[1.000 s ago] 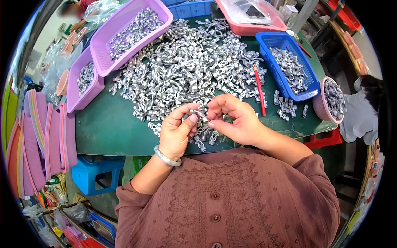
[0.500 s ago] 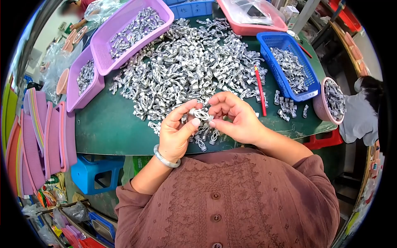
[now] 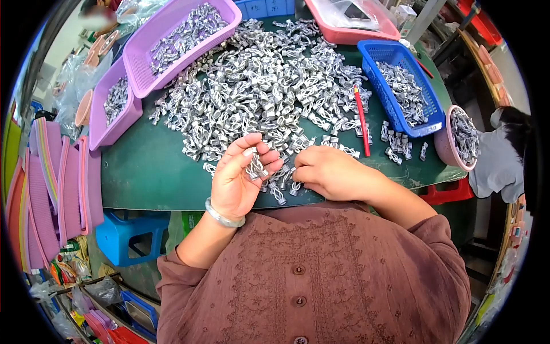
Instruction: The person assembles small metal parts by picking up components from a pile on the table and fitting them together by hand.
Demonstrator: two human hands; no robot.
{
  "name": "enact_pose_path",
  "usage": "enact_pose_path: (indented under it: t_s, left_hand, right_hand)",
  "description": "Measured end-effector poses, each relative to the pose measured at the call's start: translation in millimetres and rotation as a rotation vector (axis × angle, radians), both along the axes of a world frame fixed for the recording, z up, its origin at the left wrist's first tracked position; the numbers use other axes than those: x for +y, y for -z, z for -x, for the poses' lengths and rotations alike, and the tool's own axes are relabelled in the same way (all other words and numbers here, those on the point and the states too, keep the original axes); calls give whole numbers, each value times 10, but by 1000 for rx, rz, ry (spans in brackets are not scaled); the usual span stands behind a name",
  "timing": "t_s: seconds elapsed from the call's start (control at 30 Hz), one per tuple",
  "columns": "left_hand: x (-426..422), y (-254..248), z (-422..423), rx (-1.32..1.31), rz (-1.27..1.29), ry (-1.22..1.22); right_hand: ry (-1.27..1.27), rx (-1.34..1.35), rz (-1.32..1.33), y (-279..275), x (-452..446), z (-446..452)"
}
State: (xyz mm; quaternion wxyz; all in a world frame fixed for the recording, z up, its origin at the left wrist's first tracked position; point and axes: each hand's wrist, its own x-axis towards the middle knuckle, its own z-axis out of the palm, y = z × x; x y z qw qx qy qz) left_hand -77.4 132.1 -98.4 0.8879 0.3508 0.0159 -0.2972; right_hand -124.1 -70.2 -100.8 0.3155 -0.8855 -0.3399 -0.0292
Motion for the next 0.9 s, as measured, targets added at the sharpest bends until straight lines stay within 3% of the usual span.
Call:
enact_pose_path:
  t_s: [0.17, 0.27, 0.4, 0.43, 0.5, 0.7, 0.8, 0.9]
  left_hand:
    - [59, 120, -5, -160, -115, 38]
    - [59, 25, 45, -245, -254, 93]
    - [11, -16, 98, -573, -407, 210]
    - [2, -15, 67, -774, -481, 229]
    - [-22, -52, 70, -891, -576, 222]
    - [-78, -88, 58, -1078, -624, 107]
    - [-99, -62, 58, -1099, -648, 38]
    - [-111, -25, 67, -755, -738, 15]
  right_hand:
    - [-5, -62, 60, 100, -1, -36]
    - [102, 148, -251, 55, 12, -16]
    - [164, 527, -559, -35, -19, -27]
    - [175, 568, -601, -34, -12, -24]
    - [196, 653, -685, -30, 8, -19]
    - [196, 696, -756, 12, 14, -14]
    - [169, 722, -743, 31, -13, -23]
    - [159, 980, -1048, -33, 11, -15]
